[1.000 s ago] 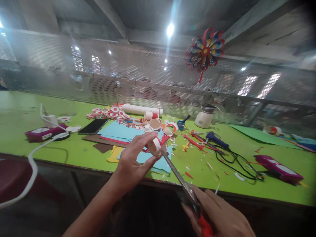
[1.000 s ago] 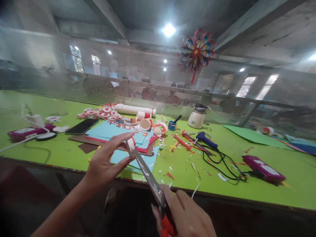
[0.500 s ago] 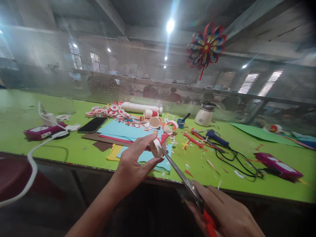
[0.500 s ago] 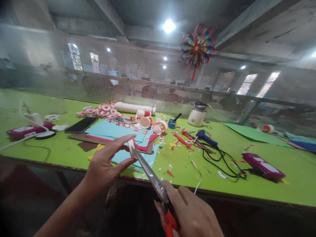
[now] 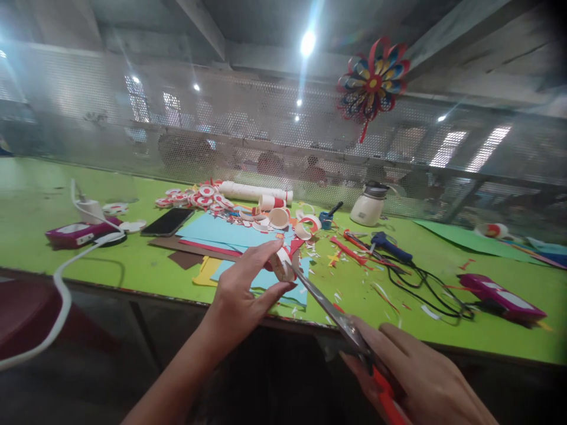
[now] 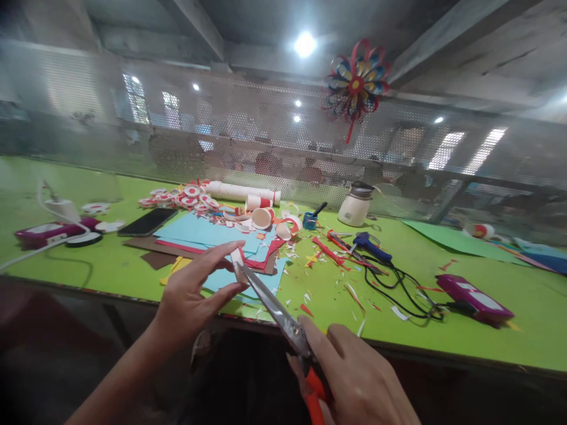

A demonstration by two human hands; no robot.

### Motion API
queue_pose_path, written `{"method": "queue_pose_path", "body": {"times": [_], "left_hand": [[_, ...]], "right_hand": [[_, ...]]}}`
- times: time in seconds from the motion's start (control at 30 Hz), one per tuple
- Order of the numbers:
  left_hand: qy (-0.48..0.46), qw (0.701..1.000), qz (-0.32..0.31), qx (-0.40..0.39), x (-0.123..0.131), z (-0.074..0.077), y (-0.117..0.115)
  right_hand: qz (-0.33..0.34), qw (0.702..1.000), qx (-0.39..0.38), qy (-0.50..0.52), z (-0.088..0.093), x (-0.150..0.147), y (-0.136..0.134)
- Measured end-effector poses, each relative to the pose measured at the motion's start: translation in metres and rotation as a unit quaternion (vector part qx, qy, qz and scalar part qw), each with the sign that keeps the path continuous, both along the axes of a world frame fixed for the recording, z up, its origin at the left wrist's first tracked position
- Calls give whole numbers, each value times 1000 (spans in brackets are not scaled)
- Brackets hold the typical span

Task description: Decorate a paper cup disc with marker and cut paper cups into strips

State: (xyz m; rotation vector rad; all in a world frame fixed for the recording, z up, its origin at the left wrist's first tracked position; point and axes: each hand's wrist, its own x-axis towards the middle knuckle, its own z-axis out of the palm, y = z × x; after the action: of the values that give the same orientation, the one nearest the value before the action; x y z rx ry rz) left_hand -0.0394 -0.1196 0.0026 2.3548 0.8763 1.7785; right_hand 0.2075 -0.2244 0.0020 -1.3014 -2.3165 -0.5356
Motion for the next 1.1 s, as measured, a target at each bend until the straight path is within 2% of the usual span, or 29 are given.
{"method": "queue_pose_path", "body": {"times": [0.23,0.53,0.7,0.83,1.1], "left_hand": [[-14,999,26,21,7,-3,-1],[-50,996,61,32,19,-6,-4],[-79,994,74,21,22,-4,-6],[-89,992,84,8,24,-2,-8],[-82,992,94,1,25,-6,-10]], "right_hand": [[-6,999,18,-37,10,6,1],[-26,999,15,-42,12,9,-2],[-35,999,10,-3,4,13,-11],[-46,999,3,-13,-5,16,-14],[-37,999,18,-9,-4,10,-11]]}}
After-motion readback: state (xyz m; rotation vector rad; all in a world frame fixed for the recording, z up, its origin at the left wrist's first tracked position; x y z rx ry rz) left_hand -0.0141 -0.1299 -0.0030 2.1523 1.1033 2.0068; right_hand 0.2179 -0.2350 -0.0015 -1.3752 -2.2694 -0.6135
